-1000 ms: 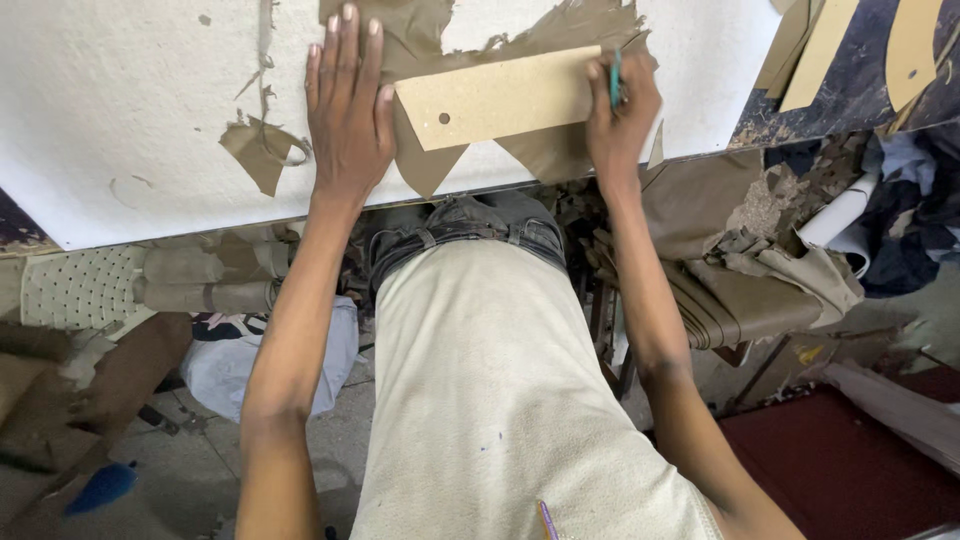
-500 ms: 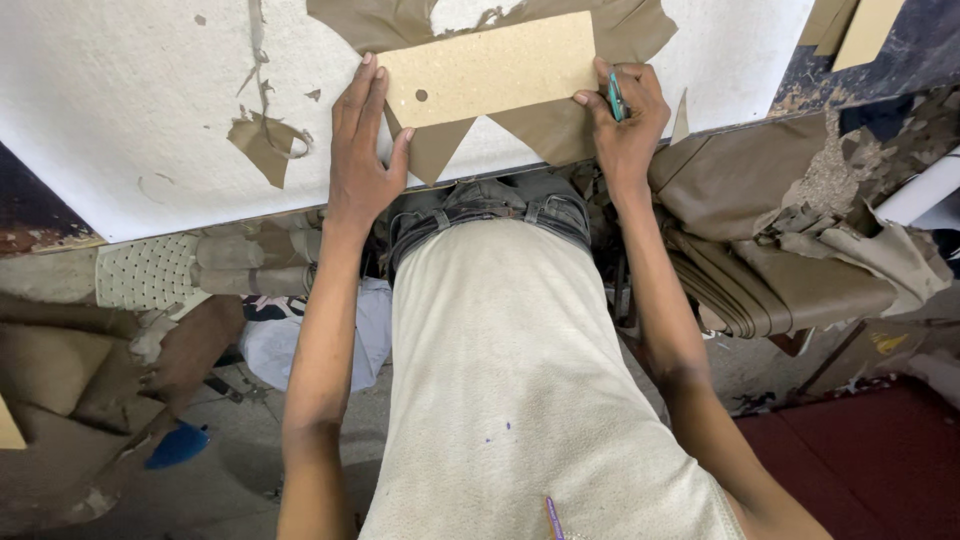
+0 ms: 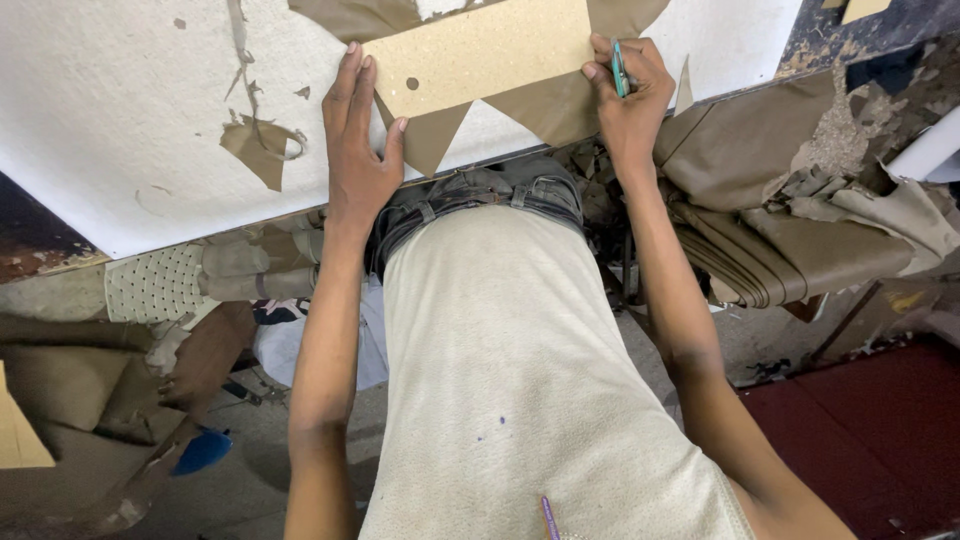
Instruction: The person places a wooden pattern piece on a large sheet of brown fabric, traces its outline with a marker, and cuts along the traced line with a utility knife. They repeat this process with multiple pattern pieces, removing cut fabric pieces and repositioning the pattern for subsequent cuts.
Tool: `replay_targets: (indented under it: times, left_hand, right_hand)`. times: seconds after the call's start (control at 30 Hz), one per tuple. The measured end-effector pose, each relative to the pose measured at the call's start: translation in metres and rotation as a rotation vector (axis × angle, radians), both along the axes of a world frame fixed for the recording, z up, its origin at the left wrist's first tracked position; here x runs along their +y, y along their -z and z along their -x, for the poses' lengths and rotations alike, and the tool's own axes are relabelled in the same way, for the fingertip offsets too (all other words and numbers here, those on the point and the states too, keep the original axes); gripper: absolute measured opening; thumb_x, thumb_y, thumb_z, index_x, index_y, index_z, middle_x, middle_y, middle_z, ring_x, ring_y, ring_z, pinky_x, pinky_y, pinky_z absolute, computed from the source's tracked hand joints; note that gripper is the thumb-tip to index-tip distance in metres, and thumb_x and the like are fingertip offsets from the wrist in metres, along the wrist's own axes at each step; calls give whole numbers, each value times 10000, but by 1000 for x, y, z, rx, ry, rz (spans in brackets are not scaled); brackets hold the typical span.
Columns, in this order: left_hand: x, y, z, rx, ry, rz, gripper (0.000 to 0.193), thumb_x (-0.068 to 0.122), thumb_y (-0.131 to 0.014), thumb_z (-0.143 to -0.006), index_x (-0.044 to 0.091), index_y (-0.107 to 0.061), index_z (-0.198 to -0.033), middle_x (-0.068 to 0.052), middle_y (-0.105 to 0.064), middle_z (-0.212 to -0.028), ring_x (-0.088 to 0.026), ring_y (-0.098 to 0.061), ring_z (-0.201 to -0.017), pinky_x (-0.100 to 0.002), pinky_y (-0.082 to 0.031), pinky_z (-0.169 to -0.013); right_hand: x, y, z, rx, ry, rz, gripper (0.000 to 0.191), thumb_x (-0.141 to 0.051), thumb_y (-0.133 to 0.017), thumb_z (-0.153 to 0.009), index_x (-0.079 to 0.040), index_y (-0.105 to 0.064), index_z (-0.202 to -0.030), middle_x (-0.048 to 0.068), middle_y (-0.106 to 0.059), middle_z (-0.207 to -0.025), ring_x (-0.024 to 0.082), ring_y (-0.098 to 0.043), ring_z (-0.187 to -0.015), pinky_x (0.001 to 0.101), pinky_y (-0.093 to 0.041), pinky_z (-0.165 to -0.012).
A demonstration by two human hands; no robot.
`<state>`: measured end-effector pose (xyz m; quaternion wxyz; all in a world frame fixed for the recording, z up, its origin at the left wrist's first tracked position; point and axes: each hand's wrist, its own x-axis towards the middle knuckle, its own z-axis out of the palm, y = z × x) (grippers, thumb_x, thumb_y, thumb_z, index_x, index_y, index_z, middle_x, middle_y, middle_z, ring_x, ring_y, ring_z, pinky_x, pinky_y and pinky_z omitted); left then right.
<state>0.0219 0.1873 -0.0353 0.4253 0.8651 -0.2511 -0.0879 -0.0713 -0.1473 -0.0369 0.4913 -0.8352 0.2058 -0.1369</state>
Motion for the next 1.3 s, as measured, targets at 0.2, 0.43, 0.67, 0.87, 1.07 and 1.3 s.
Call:
replay_targets:
  times: [0.2, 0.43, 0.67, 0.87, 1.07, 1.3]
  left_hand:
    - [-2, 14, 4, -82, 3, 46, 718, 46, -670, -1076, 91, -273, -1673, -88, -232, -1745, -284, -304, -1571, -438, -299, -1316]
    - [1, 19, 5, -87, 13, 69, 711, 38, -659, -1075, 82, -273, -1671, -96, -218, -1745, -312, -297, -1580, -438, -338, -1320]
    - [-16, 16, 11, -109, 88, -253, 610, 83, -602, -1118, -81, -247, -1586, -214, -220, -1747, -391, -287, -1613, -441, -345, -1332]
    - [-42, -12, 19, -183, 241, -614, 976, 580, -588, -947, -11, -202, -1619, -422, -183, -1593, -559, -185, -1505, -526, -297, -1248]
    - [-52, -23, 27, -239, 203, -778, 924, 720, -505, -936, 225, -252, -1674, -363, -202, -1624, -541, -162, -1517, -530, -263, -1263]
    - [-69, -30, 28, -84, 197, -837, 872, 705, -488, -1013, 204, -203, -1668, -387, -204, -1634, -573, -169, -1525, -565, -237, -1278]
  right_hand:
    - [2, 0, 0, -42, -6, 53, 277, 98, -824, -928, -14, -793, -1179, 57, -656, -1001, 143, -638, -916, 287, -526, -840]
    - [1, 4, -1, -60, -4, 91, 219, 84, -829, -923, 10, -769, -1119, 71, -662, -1006, 171, -658, -951, 315, -528, -890]
    - [29, -38, -9, 11, -147, 331, 260, 22, -657, -1098, 15, -684, -1356, 126, -695, -1163, 223, -661, -1108, 414, -514, -973]
    - [97, -46, -64, 40, -508, 557, 431, 46, -676, -983, 9, -644, -1411, 126, -599, -1036, 278, -589, -969, 389, -505, -835]
    - [125, -25, -143, -214, -940, 838, 367, -90, -787, -938, 16, -689, -1275, 39, -617, -1105, 198, -569, -1039, 304, -550, -874]
    - [102, -7, -137, -139, -1032, 827, 331, -168, -806, -857, -13, -712, -1134, 44, -641, -1158, 217, -569, -1103, 295, -560, -851]
